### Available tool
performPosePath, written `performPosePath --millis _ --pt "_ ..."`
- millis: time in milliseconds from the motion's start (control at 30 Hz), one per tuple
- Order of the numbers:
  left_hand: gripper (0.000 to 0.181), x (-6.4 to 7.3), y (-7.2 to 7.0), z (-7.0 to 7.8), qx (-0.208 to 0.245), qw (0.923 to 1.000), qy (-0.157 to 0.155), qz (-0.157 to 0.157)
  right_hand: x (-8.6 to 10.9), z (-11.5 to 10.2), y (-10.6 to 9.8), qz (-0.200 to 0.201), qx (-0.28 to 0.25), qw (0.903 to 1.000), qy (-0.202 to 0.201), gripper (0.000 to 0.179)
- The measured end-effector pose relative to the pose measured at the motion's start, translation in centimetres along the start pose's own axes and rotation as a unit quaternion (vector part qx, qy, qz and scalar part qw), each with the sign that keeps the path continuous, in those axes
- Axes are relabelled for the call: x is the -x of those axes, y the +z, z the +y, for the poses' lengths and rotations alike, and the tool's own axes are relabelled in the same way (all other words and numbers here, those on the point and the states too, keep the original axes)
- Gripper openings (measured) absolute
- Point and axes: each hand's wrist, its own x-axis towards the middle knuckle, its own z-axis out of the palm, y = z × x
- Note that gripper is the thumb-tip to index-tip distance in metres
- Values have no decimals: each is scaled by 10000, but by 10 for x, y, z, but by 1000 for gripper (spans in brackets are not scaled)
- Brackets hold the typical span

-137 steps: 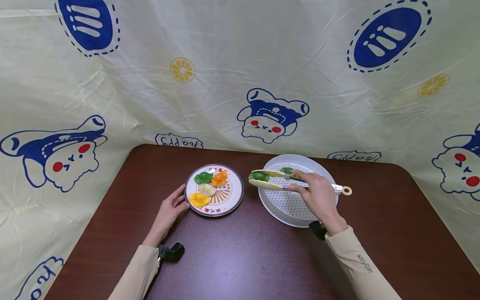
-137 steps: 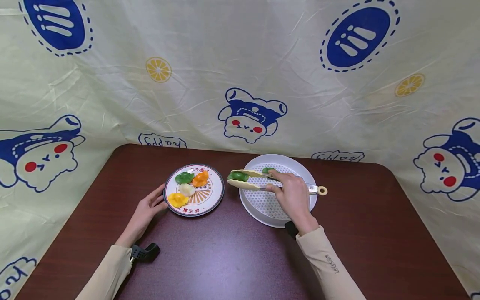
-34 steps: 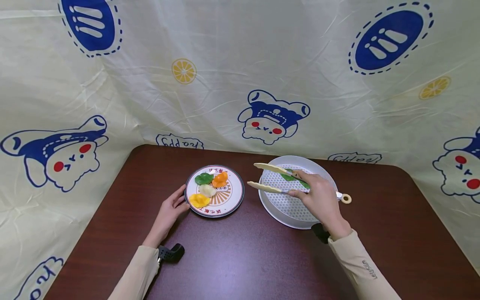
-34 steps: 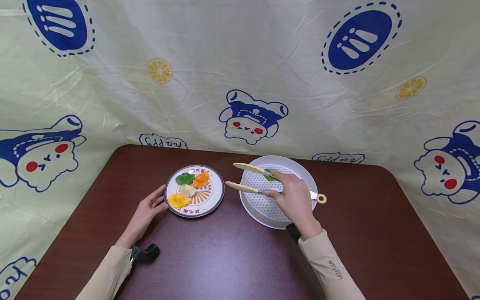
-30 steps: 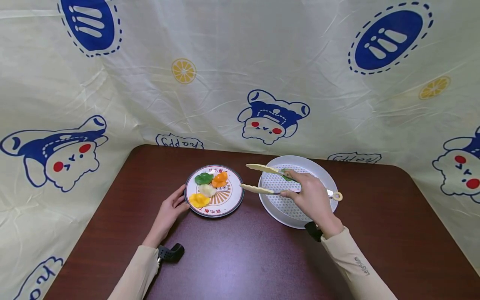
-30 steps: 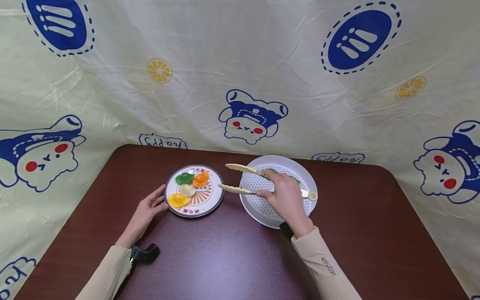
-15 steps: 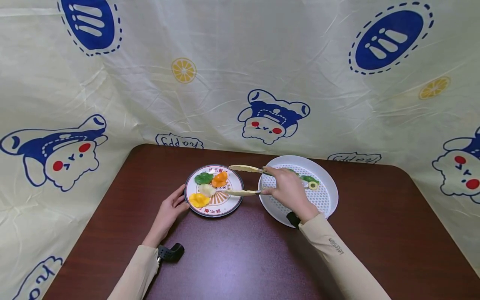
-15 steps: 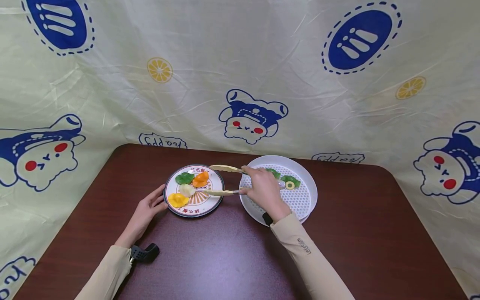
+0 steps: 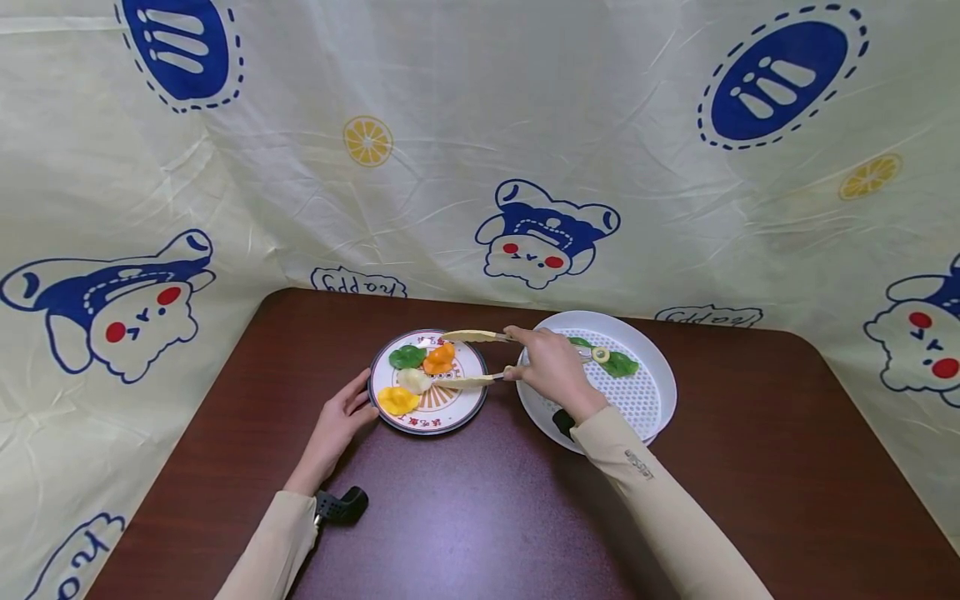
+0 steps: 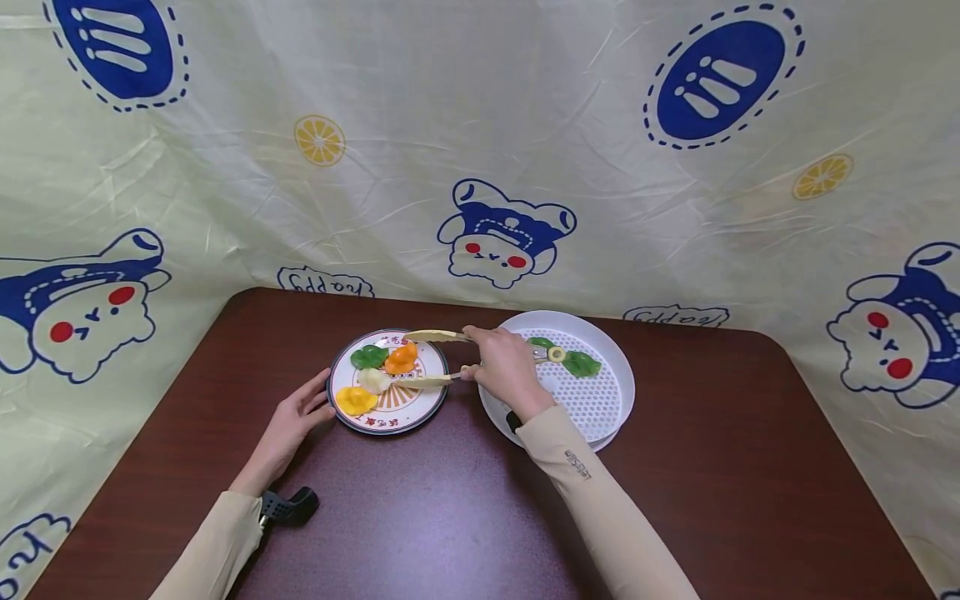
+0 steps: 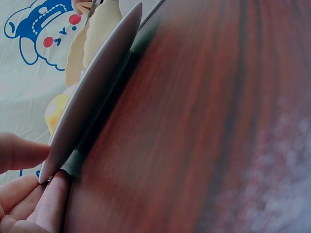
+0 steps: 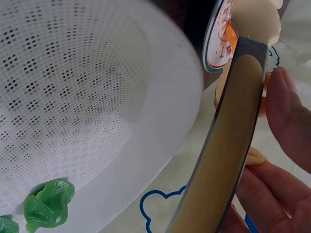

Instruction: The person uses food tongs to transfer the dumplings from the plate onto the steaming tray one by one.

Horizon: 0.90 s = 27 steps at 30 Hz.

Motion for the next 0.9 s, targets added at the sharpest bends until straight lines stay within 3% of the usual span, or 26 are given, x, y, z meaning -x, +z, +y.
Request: performPosePath --millis 467,900 --pt "65 0 0 0 -203 9997 -114 10 -7 -7 2 -173 99 9998 94 44" --pt "65 0 0 -2 -135 9999 -90 -20 -2 -10 -5 298 102 9992 251 34"
